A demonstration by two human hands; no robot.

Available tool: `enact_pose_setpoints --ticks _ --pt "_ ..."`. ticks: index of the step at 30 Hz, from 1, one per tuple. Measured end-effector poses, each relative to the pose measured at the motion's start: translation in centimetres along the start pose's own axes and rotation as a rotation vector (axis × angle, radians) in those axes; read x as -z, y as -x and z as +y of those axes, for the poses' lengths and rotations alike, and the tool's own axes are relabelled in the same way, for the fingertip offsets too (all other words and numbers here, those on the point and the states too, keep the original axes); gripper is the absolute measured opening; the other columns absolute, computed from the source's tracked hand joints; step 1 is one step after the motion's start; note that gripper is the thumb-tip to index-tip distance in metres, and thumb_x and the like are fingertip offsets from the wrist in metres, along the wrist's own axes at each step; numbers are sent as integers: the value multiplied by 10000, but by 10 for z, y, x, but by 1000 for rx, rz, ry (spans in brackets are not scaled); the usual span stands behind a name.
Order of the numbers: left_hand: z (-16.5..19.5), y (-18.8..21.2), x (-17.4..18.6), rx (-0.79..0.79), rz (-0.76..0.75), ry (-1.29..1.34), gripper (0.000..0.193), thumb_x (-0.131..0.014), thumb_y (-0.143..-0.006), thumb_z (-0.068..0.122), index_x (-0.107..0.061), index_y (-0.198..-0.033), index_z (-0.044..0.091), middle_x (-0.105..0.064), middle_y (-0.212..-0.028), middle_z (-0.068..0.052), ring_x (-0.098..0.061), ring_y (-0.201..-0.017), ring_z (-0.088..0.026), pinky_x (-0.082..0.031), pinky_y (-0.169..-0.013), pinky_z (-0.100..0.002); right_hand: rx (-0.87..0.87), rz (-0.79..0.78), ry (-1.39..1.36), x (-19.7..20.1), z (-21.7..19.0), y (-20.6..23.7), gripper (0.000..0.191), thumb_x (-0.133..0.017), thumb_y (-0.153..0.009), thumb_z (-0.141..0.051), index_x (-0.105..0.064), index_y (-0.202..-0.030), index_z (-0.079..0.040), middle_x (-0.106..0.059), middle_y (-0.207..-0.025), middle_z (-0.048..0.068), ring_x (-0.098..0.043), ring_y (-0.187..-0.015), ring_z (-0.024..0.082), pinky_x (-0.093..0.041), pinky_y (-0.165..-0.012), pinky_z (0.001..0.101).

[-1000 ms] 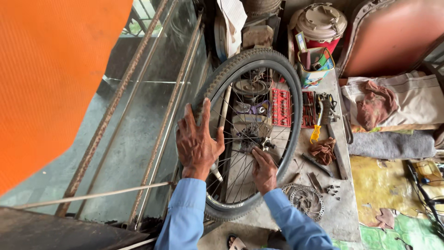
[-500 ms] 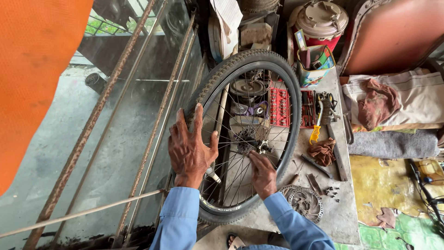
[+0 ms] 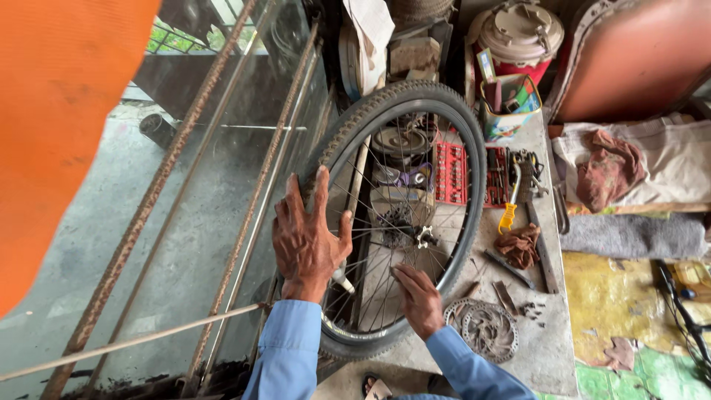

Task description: The person handles a bicycle wheel and a brake rotor on a workbench, rotating the wheel and inspecting the rotor. They then retrieve a roll of tape, cut a piece, and apply it to the brake rotor. The person continues to handle the rotor and wheel, but does not complete the installation.

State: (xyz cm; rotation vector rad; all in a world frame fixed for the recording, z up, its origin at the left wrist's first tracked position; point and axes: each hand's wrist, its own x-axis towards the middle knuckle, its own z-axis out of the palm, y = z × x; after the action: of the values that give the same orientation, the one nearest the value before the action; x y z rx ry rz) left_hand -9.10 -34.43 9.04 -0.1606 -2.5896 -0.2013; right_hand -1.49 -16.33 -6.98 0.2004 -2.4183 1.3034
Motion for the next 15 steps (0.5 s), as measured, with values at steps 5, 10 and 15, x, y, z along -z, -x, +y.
enact_pose_setpoints --ticks 5,10,15 --pt "-3 1 -3 12 -36 6 796 -679 -923 454 -289 -1599 297 -421 -1518 -286 -554 -1224 -467 -546 -926 -556 281 67 130 8 19 -19 254 -657 -974 -81 -737 -1214 -76 -718 -1295 149 -739 -1041 290 -654 -819 363" --pt "-4 0 -3 -2 -12 2 797 -684 -906 460 -309 -1589 291 -427 -1506 -286 -544 -1254 -475 -539 -943 -566 120 -140 50 -3 13 -18 352 -580 -961 6 -736 -1268 -67 -679 -1330 190 -731 -1008 289 -669 -726 327" --pt "-5 -1 0 -8 -8 3 797 -691 -901 459 -325 -1586 279 -424 -1495 -287 -546 -1244 -477 -543 -941 -562 387 -123 239 6 18 -30 327 -672 -944 -65 -734 -1263 -105 -717 -1308 105 -727 -914 235 -633 -732 352"
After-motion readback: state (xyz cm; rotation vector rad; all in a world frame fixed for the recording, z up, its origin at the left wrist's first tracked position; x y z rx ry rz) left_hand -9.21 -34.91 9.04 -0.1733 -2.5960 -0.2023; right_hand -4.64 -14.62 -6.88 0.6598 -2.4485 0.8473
